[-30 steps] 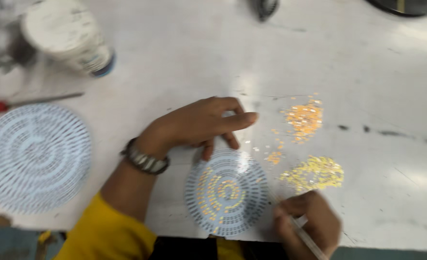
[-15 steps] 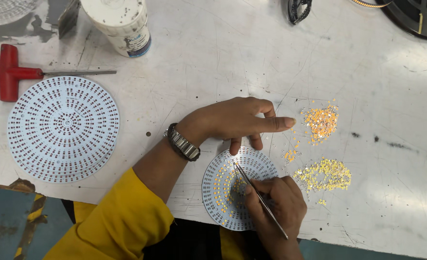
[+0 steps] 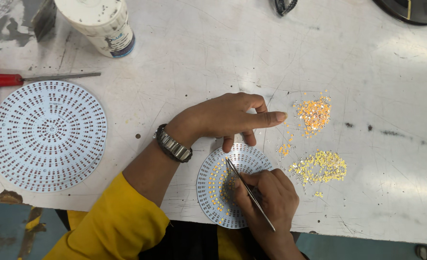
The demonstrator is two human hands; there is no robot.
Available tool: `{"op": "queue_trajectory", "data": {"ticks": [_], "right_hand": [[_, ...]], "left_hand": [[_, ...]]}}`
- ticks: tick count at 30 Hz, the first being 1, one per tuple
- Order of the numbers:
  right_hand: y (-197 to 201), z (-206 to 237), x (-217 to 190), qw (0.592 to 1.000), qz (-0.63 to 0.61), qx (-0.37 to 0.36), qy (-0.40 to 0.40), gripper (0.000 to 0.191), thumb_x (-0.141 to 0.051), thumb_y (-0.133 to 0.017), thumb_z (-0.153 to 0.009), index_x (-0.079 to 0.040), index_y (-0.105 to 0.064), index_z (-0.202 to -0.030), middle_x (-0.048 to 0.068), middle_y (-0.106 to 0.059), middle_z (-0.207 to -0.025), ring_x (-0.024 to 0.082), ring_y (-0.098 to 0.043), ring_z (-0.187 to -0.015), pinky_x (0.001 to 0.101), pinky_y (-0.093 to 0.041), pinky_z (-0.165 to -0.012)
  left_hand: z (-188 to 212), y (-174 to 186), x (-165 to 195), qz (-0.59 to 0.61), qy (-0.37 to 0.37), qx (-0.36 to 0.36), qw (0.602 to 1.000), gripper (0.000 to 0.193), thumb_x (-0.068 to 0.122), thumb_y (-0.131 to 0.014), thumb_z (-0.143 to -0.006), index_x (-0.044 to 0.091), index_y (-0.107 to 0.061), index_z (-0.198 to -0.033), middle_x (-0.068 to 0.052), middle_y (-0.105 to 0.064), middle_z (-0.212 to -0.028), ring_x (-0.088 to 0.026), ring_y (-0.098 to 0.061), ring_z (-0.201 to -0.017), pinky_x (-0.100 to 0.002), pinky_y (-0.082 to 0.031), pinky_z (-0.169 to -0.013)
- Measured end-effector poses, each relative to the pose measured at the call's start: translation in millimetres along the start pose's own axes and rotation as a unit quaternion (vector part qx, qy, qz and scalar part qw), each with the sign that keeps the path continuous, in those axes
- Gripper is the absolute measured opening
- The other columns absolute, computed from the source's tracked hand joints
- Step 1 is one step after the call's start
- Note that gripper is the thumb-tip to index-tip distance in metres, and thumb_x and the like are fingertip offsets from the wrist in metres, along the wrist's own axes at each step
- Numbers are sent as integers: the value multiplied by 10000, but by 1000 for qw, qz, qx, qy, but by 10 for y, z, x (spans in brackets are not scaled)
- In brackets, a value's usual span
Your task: The person uses tweezers to pick small yellow components from piles on the table and places them into designated slots on a circular LED module. The person continues this repetitive placement process throughout the clip.
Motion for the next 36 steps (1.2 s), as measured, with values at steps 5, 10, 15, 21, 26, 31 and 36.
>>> {"op": "queue_trajectory", "data": {"ticks": [5, 10, 15, 21, 26, 31, 36], "right_hand": [[33, 41, 84, 1000, -11, 15, -4, 156, -120, -825, -748, -45, -708, -817, 46, -656, -698, 198, -587, -624, 328, -459, -560], [380, 22, 563, 978, -39, 115, -173, 113, -75, -776, -796, -11, -737, -882, 58, -647, -724, 145, -560, -632, 294, -456, -587], [569, -48, 826, 971, 12, 139, -194, 132, -104, -793, -818, -12, -760, -908, 60, -680, -759, 108, -560, -618, 273, -442, -545], [538, -127, 782, 976, 50, 120, -173, 131, -124, -814, -789, -21, -763, -852, 52, -668, -680, 130, -545, -560, 287, -432, -522], [553, -171, 760, 978, 56, 115, -164, 130, -137, -824, -794, -28, -763, -832, 47, -659, -653, 131, -539, -564, 292, -426, -520], [536, -159, 749, 983, 28, 102, -150, 124, -122, -814, -774, -26, -758, -828, 43, -654, -654, 135, -542, -552, 284, -430, -502], [544, -163, 750, 983, 45, 103, -145, 112, -119, -819, -786, -33, -763, -834, 44, -663, -652, 137, -549, -555, 290, -431, -515]], "left_hand": [[-4, 1, 16, -14, 12, -1, 1000, 743, 715, -536, -781, 39, -656, -1066, -154, -799, -746, -142, -603, -330, -293, -488, -329], [-8, 13, 79, -28, 30, 6, 999, 664, 649, -554, -803, 54, -666, -1076, -150, -817, -788, -172, -608, -330, -325, -494, -338], [-10, -8, 168, -33, 54, 8, 998, 654, 654, -576, -841, 41, -675, -1047, -144, -822, -784, -175, -588, -317, -336, -493, -341], [-26, -15, 165, -47, 91, 15, 995, 696, 703, -571, -808, 61, -697, -1046, -147, -825, -761, -164, -555, -310, -324, -460, -349], [-46, -22, 156, -43, 88, 14, 995, 737, 732, -566, -785, 57, -702, -1047, -149, -828, -762, -162, -559, -308, -316, -454, -347], [-50, -28, 147, -42, 94, 16, 995, 755, 745, -565, -770, 62, -711, -1056, -149, -827, -758, -165, -551, -297, -318, -449, -341], [-50, -27, 136, -41, 96, 16, 994, 764, 748, -564, -765, 55, -707, -1054, -150, -825, -752, -163, -543, -292, -318, -445, -334]]}}
Point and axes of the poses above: each hand's wrist, its own z-axis away from the middle knuckle, its own y-axis out of the back of the hand, x = y × z, the point moved 4 cm from there along -z, towards the middle knuckle
